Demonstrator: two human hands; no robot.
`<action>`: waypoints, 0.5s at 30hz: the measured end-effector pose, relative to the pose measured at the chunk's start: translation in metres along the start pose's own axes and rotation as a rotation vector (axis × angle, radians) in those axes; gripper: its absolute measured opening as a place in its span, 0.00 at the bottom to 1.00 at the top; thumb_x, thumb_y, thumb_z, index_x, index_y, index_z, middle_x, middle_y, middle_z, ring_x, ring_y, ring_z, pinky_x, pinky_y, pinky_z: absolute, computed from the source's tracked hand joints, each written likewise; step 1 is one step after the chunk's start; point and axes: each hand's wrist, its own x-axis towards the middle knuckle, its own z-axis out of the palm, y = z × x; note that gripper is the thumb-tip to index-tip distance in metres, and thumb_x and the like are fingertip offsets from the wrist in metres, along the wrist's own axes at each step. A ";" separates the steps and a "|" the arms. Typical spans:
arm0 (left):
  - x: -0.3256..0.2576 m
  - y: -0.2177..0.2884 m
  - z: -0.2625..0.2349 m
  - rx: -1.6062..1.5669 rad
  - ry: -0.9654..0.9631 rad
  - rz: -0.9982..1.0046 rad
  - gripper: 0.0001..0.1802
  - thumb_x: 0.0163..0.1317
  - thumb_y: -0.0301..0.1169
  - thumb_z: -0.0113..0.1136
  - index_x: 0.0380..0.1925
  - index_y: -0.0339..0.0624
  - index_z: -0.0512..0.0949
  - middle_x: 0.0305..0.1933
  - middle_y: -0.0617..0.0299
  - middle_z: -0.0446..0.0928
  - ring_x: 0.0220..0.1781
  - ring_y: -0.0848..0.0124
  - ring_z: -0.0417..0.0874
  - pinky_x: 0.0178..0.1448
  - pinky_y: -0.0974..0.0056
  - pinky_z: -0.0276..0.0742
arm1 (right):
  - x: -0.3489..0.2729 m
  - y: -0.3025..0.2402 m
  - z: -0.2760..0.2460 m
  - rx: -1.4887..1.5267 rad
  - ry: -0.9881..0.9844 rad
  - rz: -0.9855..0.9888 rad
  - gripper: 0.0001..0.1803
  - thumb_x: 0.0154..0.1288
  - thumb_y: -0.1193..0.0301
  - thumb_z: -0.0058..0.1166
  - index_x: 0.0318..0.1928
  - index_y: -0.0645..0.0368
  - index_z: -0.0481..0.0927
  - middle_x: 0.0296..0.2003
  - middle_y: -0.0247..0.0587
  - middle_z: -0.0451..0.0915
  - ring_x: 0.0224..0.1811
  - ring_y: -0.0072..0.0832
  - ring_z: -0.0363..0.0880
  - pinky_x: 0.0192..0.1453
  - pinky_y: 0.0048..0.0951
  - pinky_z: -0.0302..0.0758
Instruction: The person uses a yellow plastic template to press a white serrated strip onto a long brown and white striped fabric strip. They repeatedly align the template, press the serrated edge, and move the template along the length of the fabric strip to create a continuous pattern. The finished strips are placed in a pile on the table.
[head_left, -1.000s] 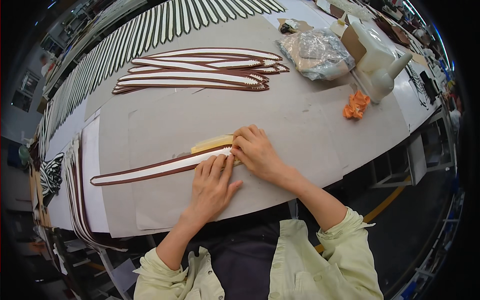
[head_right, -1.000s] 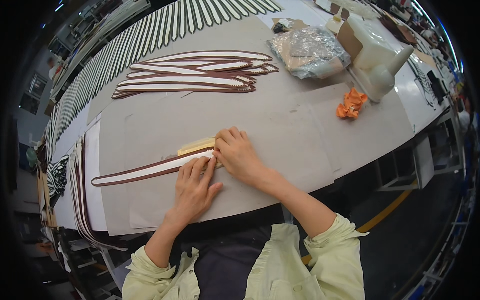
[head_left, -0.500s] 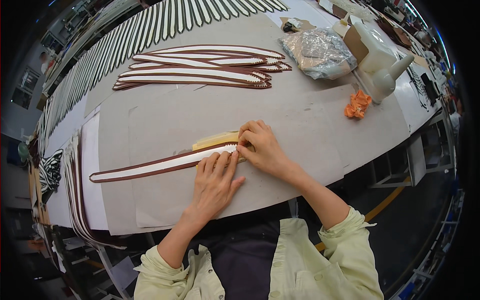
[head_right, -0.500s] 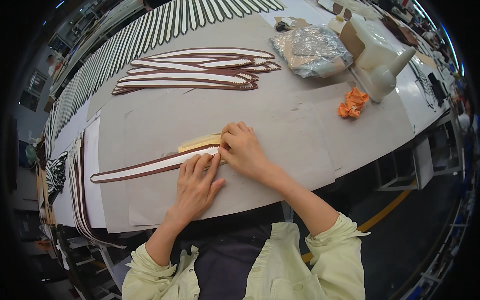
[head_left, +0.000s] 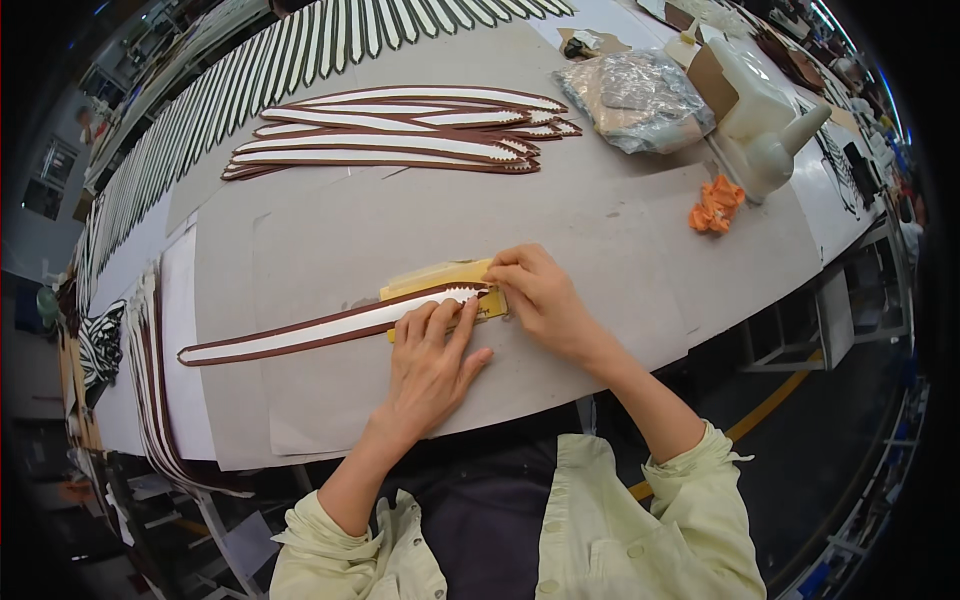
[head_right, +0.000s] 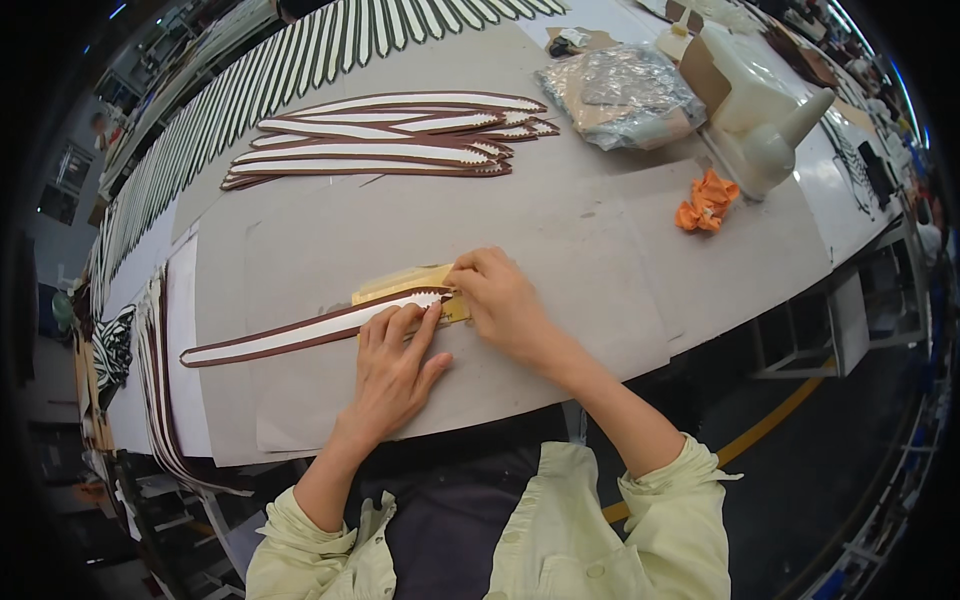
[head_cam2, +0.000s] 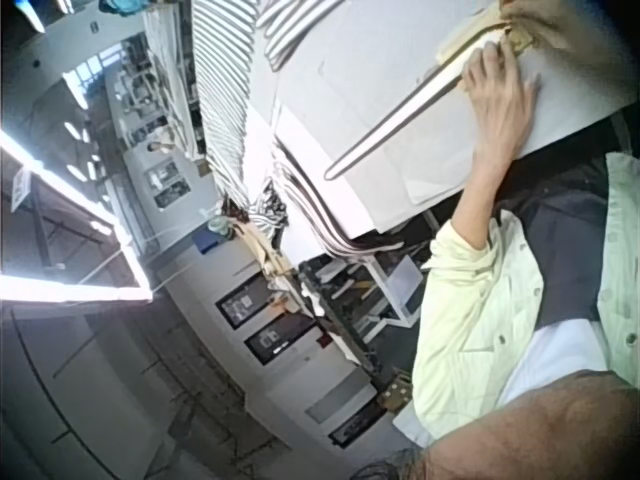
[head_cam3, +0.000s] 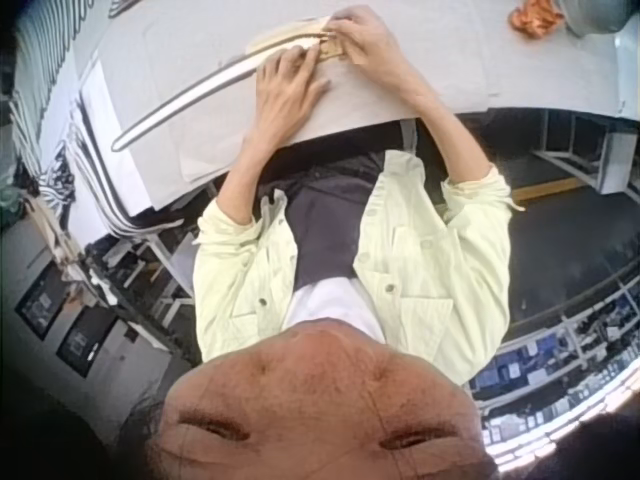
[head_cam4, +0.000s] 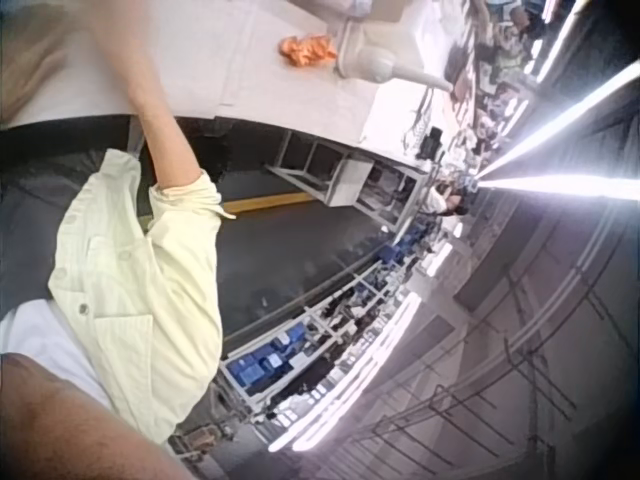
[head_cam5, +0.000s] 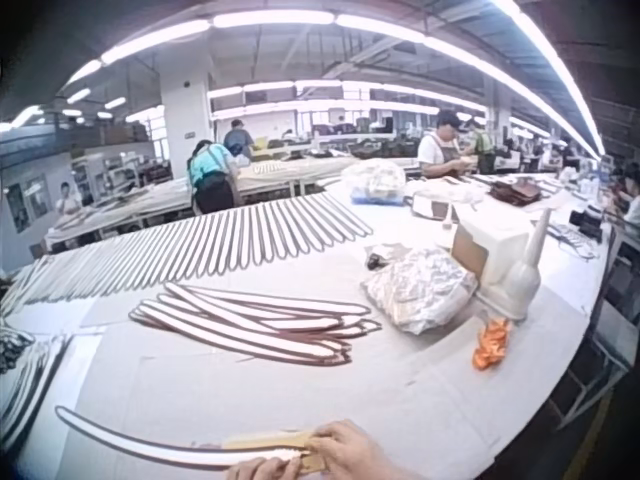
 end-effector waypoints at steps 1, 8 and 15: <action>0.000 0.001 0.001 0.000 0.003 0.001 0.34 0.67 0.45 0.69 0.68 0.36 0.76 0.64 0.52 0.72 0.66 0.54 0.70 0.70 0.49 0.66 | -0.009 -0.006 -0.003 -0.068 0.012 -0.034 0.19 0.59 0.84 0.58 0.51 0.62 0.84 0.52 0.44 0.81 0.58 0.43 0.77 0.65 0.43 0.73; 0.004 0.000 0.002 0.017 0.016 0.004 0.32 0.67 0.44 0.69 0.66 0.37 0.77 0.63 0.53 0.73 0.65 0.55 0.71 0.69 0.49 0.66 | -0.025 -0.026 -0.002 -0.434 -0.085 -0.185 0.30 0.55 0.80 0.58 0.62 0.65 0.80 0.57 0.47 0.78 0.59 0.44 0.77 0.66 0.43 0.72; 0.006 -0.002 -0.001 0.007 0.009 0.001 0.32 0.66 0.42 0.70 0.66 0.38 0.78 0.63 0.55 0.74 0.65 0.56 0.73 0.68 0.50 0.68 | -0.015 -0.028 0.005 -0.577 -0.078 -0.274 0.23 0.54 0.76 0.58 0.53 0.73 0.80 0.50 0.49 0.78 0.55 0.44 0.76 0.63 0.43 0.73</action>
